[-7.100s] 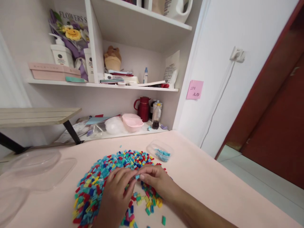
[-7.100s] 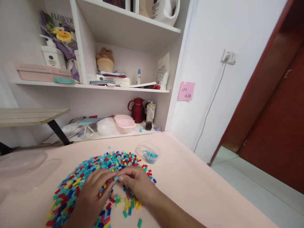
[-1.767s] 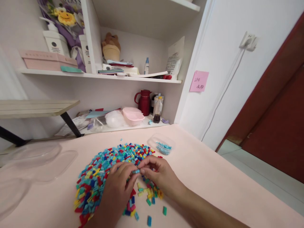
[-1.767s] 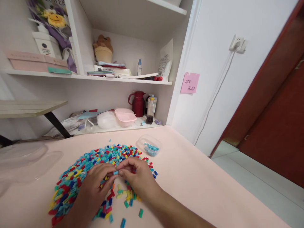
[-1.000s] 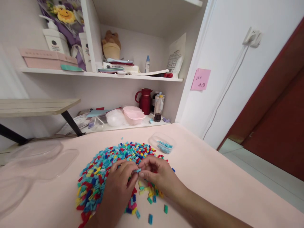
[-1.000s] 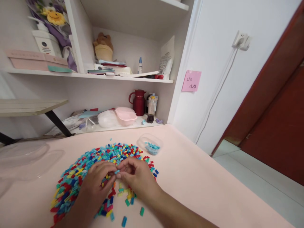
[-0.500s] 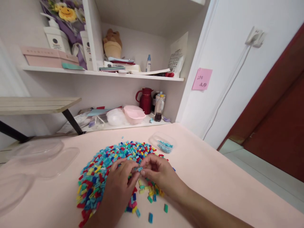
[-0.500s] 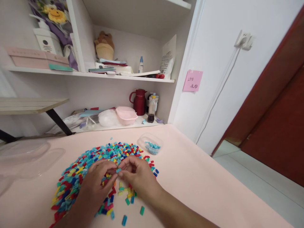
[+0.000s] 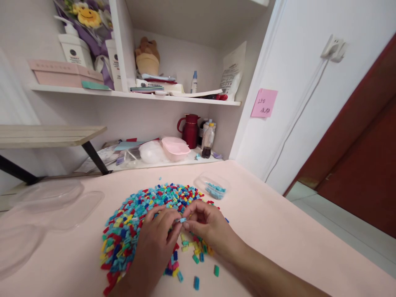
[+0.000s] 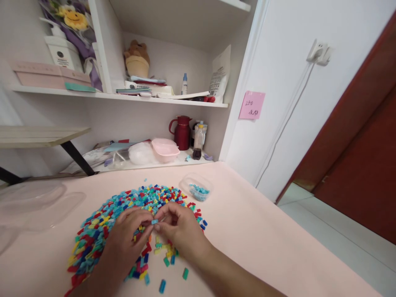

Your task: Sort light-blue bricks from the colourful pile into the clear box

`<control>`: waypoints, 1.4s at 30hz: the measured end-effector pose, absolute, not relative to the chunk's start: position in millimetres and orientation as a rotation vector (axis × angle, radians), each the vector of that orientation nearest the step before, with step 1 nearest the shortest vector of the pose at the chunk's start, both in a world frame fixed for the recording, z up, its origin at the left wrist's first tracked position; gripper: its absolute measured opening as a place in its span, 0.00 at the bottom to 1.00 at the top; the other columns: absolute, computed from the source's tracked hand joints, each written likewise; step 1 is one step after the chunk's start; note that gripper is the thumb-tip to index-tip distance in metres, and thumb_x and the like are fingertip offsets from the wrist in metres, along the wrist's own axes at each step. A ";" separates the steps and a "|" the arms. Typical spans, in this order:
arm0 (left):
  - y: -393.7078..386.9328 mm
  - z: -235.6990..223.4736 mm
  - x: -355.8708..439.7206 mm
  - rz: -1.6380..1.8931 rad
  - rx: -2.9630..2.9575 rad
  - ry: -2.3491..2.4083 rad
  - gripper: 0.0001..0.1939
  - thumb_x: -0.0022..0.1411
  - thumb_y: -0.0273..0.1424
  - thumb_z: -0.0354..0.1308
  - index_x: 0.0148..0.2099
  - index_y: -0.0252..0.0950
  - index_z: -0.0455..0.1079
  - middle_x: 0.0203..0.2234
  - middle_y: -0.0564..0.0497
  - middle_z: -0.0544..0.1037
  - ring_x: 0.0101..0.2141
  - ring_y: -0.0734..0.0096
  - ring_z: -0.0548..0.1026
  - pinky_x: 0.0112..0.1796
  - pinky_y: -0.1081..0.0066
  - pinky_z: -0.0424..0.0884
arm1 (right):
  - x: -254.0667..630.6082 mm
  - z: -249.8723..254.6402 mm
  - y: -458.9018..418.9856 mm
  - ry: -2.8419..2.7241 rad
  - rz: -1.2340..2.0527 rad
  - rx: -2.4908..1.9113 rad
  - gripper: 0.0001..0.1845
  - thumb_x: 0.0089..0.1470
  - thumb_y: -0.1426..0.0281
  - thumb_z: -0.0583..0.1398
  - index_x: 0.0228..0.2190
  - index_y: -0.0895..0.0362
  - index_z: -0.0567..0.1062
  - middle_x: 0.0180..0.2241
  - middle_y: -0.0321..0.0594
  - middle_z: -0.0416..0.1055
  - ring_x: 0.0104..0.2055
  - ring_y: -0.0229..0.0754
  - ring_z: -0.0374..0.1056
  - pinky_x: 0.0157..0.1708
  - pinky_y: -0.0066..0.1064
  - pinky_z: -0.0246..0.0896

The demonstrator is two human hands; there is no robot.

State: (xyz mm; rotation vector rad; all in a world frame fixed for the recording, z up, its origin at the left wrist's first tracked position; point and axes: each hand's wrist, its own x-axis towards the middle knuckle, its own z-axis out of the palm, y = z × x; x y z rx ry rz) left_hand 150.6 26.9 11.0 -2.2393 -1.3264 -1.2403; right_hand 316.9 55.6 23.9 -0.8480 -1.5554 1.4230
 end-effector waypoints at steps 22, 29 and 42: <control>31.3 6.4 144.6 -1.402 -1.944 -1.391 0.06 0.63 0.27 0.53 0.41 0.41 0.70 0.31 0.54 0.79 0.36 0.66 0.75 0.40 0.65 0.69 | 398.7 37.7 125.2 -1.400 0.415 -1.255 0.12 0.48 0.61 0.62 0.34 0.53 0.77 0.41 0.42 0.75 0.47 0.51 0.66 0.48 0.43 0.57; 30.3 6.6 143.4 -1.435 -1.914 -1.478 0.06 0.63 0.29 0.54 0.40 0.41 0.72 0.31 0.53 0.80 0.36 0.64 0.74 0.39 0.65 0.70 | 394.8 32.1 125.3 -1.395 0.472 -1.244 0.13 0.50 0.64 0.59 0.38 0.54 0.76 0.44 0.44 0.73 0.46 0.50 0.67 0.48 0.44 0.59; 30.0 6.7 144.1 -1.432 -1.911 -1.463 0.06 0.64 0.26 0.53 0.41 0.41 0.69 0.31 0.53 0.79 0.36 0.66 0.75 0.41 0.64 0.70 | 334.6 24.7 69.2 -2.370 0.449 -0.760 0.23 0.57 0.76 0.55 0.52 0.49 0.72 0.53 0.42 0.69 0.54 0.47 0.62 0.55 0.43 0.55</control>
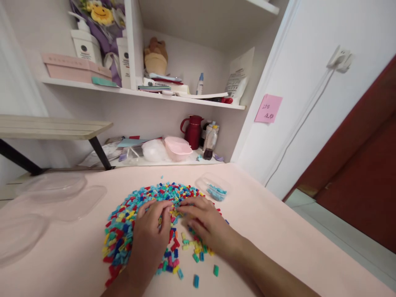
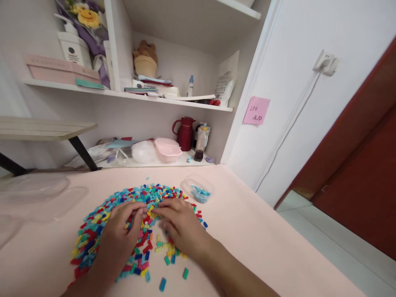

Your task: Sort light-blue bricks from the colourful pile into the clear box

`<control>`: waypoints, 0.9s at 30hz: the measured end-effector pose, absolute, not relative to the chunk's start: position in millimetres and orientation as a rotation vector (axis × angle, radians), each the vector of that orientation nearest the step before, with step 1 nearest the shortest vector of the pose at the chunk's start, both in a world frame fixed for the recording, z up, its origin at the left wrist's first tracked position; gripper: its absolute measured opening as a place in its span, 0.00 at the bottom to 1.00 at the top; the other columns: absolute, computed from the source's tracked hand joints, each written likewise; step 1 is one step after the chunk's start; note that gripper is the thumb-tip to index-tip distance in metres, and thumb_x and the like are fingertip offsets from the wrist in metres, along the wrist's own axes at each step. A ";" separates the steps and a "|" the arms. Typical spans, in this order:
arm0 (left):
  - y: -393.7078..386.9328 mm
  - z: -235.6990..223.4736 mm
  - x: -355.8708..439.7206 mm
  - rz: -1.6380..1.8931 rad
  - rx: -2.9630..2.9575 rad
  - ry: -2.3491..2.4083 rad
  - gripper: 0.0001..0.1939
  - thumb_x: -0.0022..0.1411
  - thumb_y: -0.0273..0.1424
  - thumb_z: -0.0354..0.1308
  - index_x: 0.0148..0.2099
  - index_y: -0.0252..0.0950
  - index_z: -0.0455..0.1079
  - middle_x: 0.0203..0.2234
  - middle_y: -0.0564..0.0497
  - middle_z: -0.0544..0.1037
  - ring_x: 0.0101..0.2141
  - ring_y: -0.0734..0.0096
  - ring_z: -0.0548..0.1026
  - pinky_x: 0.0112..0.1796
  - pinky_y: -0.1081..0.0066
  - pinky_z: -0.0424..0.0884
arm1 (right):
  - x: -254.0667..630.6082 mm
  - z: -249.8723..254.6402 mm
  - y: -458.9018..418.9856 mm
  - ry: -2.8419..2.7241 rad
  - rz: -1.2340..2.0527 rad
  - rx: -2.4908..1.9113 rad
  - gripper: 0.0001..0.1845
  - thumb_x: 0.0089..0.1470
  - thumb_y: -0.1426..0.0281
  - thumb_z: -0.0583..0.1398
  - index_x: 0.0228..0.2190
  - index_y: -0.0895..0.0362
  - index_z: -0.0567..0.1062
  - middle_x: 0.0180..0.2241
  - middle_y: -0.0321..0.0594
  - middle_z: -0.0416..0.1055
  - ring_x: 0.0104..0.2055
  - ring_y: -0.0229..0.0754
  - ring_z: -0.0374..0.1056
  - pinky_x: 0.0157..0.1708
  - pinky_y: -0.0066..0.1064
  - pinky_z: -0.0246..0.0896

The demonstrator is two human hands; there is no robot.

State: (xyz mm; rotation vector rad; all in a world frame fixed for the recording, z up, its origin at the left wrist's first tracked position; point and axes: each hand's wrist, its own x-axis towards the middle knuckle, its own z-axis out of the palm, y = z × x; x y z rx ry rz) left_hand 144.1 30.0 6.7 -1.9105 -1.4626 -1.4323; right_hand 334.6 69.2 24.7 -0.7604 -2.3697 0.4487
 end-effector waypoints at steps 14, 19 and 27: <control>29.4 10.1 146.0 -1.449 -1.912 -1.486 0.07 0.63 0.26 0.52 0.40 0.41 0.71 0.30 0.54 0.80 0.34 0.68 0.76 0.43 0.64 0.71 | 334.7 18.6 75.0 -2.307 0.528 -0.945 0.14 0.51 0.79 0.61 0.38 0.51 0.78 0.41 0.40 0.74 0.45 0.45 0.67 0.48 0.38 0.60; 28.4 10.3 146.7 -1.465 -1.899 -1.478 0.07 0.63 0.27 0.52 0.39 0.41 0.71 0.30 0.54 0.80 0.35 0.67 0.77 0.42 0.64 0.71 | 334.8 15.2 74.4 -2.379 0.565 -0.964 0.15 0.51 0.76 0.64 0.40 0.48 0.79 0.40 0.39 0.74 0.45 0.47 0.66 0.48 0.40 0.59; 28.9 8.9 147.5 -1.480 -1.913 -1.482 0.07 0.63 0.26 0.52 0.40 0.41 0.70 0.30 0.55 0.80 0.34 0.69 0.77 0.43 0.64 0.71 | 334.8 14.3 74.5 -2.443 0.532 -0.968 0.16 0.48 0.76 0.65 0.40 0.50 0.79 0.41 0.39 0.74 0.46 0.47 0.65 0.50 0.40 0.58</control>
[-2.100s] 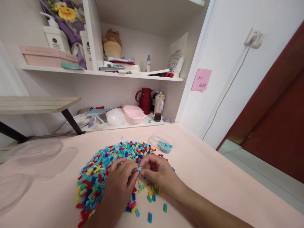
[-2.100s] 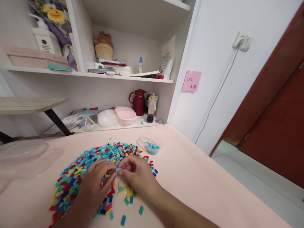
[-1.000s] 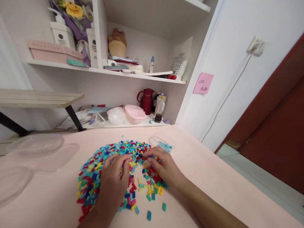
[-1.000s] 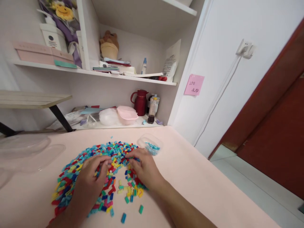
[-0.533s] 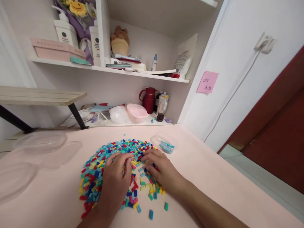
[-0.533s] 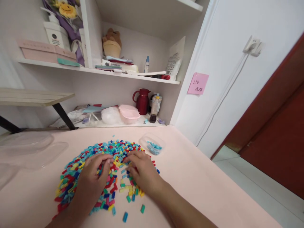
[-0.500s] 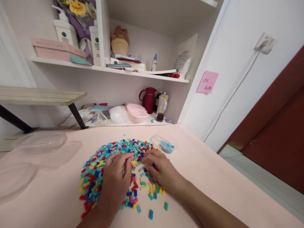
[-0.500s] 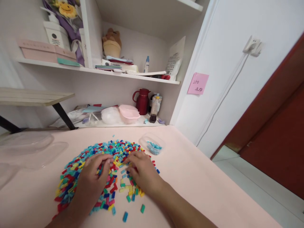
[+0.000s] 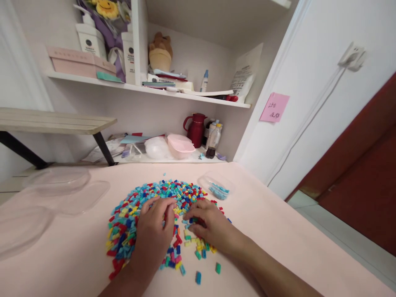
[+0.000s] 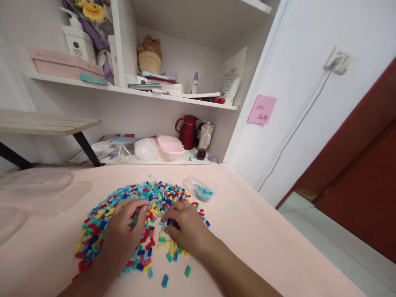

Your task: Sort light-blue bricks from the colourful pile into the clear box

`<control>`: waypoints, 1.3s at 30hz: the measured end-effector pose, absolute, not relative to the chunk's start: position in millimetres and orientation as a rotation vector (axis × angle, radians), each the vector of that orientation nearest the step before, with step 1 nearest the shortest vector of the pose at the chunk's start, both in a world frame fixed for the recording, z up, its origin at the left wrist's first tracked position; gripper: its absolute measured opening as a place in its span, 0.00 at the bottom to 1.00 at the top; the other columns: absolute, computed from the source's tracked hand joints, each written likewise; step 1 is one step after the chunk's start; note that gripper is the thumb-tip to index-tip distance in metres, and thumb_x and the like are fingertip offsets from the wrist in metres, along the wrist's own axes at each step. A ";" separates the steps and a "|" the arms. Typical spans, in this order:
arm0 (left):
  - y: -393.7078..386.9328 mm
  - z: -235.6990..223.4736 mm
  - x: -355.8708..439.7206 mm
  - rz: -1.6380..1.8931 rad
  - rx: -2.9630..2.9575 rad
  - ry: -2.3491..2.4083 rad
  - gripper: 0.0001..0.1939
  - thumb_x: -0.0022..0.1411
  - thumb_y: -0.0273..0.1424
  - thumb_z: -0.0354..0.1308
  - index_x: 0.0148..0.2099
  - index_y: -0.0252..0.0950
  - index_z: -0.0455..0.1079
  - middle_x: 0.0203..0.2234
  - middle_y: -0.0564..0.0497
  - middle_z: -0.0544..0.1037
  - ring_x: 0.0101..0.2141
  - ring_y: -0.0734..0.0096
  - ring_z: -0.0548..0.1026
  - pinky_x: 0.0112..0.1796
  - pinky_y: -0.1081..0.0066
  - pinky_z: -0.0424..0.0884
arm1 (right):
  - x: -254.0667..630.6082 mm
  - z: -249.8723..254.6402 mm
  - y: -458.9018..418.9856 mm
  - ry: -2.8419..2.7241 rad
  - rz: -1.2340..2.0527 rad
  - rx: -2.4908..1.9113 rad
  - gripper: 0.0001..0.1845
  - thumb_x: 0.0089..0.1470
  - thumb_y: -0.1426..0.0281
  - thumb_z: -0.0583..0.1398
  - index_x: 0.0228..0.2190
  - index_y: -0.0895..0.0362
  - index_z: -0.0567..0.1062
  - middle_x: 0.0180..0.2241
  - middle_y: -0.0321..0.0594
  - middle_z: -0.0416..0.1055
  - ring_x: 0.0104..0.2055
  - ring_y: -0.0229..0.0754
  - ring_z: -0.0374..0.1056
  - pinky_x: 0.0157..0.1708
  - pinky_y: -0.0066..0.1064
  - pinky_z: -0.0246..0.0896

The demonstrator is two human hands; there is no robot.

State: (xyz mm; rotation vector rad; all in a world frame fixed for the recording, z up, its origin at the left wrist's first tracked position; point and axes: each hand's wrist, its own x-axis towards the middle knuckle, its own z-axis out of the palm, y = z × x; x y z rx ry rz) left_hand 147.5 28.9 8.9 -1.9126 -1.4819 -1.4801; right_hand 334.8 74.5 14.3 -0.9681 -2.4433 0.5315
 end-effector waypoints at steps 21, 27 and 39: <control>30.9 5.6 145.6 -1.458 -1.908 -1.441 0.07 0.62 0.26 0.53 0.40 0.41 0.71 0.30 0.54 0.81 0.34 0.68 0.77 0.43 0.64 0.71 | 330.1 16.0 75.0 -2.262 0.661 -0.972 0.11 0.46 0.81 0.63 0.30 0.52 0.77 0.32 0.35 0.75 0.39 0.42 0.67 0.42 0.33 0.59; 33.5 5.6 145.9 -1.348 -1.993 -1.331 0.08 0.63 0.25 0.53 0.42 0.41 0.70 0.32 0.55 0.81 0.34 0.69 0.78 0.45 0.63 0.69 | 327.2 17.6 76.6 -1.923 1.049 -1.059 0.02 0.49 0.71 0.62 0.29 0.55 0.76 0.27 0.34 0.72 0.27 0.37 0.65 0.28 0.27 0.59; 32.5 5.2 147.9 -1.214 -2.132 -1.223 0.10 0.63 0.29 0.56 0.47 0.42 0.70 0.36 0.53 0.82 0.37 0.67 0.79 0.48 0.60 0.67 | 326.2 24.3 72.7 -1.761 1.213 -0.952 0.14 0.50 0.58 0.63 0.25 0.56 0.78 0.24 0.35 0.72 0.28 0.38 0.65 0.30 0.28 0.60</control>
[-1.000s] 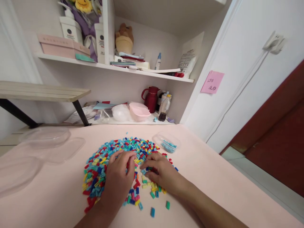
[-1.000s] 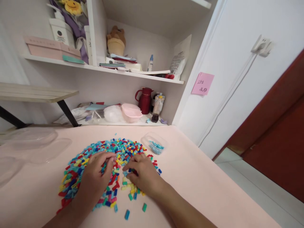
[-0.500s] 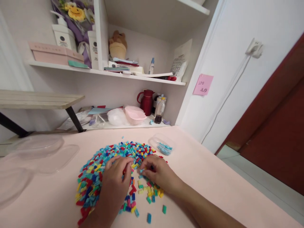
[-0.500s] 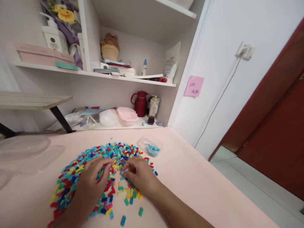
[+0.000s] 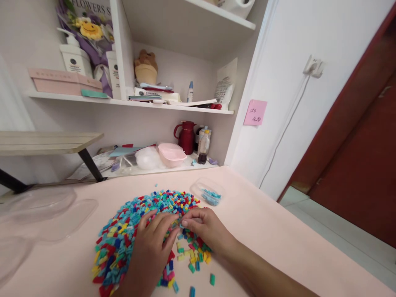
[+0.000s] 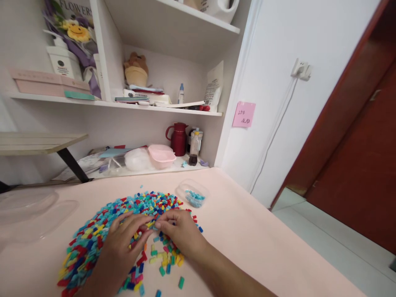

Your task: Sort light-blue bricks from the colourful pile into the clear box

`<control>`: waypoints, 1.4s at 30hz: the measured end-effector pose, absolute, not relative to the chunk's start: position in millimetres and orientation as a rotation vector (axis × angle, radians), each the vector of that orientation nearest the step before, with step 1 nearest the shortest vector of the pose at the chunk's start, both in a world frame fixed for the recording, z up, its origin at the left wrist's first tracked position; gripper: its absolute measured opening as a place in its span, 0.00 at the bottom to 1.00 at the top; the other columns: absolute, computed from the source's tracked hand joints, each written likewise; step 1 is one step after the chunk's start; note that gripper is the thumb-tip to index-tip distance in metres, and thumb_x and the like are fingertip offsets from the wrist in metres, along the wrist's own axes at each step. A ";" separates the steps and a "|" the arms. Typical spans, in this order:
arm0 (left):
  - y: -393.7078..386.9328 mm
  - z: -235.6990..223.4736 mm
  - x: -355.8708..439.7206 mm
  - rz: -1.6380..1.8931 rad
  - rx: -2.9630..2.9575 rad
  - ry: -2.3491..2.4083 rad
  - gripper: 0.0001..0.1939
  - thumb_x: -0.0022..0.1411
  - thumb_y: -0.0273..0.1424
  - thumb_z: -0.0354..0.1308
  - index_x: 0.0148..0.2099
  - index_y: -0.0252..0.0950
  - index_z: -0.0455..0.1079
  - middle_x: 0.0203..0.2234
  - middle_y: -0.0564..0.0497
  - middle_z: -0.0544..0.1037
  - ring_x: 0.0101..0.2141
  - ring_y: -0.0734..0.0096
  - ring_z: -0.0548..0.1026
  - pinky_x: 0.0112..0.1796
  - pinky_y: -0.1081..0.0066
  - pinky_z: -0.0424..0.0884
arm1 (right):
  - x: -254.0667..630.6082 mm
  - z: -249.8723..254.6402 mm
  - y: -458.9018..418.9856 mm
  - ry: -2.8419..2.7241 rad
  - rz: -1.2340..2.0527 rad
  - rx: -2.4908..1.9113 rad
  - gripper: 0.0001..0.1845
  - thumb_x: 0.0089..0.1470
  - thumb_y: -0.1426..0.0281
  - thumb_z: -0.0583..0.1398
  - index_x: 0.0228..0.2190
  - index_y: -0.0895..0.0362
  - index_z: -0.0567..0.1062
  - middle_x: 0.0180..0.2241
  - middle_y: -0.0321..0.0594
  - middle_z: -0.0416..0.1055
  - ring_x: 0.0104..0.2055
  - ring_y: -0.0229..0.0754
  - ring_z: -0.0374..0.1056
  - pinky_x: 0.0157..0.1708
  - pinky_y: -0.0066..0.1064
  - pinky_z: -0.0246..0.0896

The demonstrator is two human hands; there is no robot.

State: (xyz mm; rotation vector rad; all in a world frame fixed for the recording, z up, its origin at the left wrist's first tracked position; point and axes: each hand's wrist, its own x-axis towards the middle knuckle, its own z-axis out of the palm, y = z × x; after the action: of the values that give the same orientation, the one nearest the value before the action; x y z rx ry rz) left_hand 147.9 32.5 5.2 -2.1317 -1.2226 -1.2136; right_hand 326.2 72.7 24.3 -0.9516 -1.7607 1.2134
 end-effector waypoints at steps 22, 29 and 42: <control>33.1 5.2 148.2 -1.261 -2.194 -1.218 0.05 0.63 0.27 0.55 0.40 0.41 0.71 0.33 0.56 0.80 0.36 0.71 0.78 0.49 0.61 0.63 | 325.2 21.1 68.0 -1.804 1.291 -0.795 0.21 0.56 0.54 0.58 0.22 0.58 0.73 0.20 0.30 0.58 0.24 0.34 0.53 0.25 0.26 0.47; 32.0 7.1 148.9 -1.293 -2.158 -1.239 0.03 0.62 0.27 0.56 0.38 0.41 0.68 0.32 0.57 0.79 0.35 0.71 0.78 0.49 0.62 0.63 | 320.8 21.2 66.9 -1.718 1.319 -0.867 0.11 0.47 0.63 0.65 0.33 0.56 0.79 0.27 0.35 0.73 0.29 0.38 0.65 0.31 0.28 0.59; 30.5 8.9 148.9 -1.311 -2.168 -1.230 0.02 0.62 0.27 0.56 0.36 0.40 0.67 0.31 0.57 0.79 0.34 0.72 0.77 0.49 0.63 0.63 | 320.3 29.3 66.5 -1.657 1.267 -0.859 0.10 0.45 0.69 0.64 0.33 0.55 0.78 0.29 0.36 0.74 0.33 0.39 0.69 0.34 0.29 0.63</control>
State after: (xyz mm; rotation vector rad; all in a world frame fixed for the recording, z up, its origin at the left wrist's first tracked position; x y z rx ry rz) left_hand 148.9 30.5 8.9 -2.1682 -1.2302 -1.3114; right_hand 320.3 66.5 29.3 -0.8587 -1.6571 1.2666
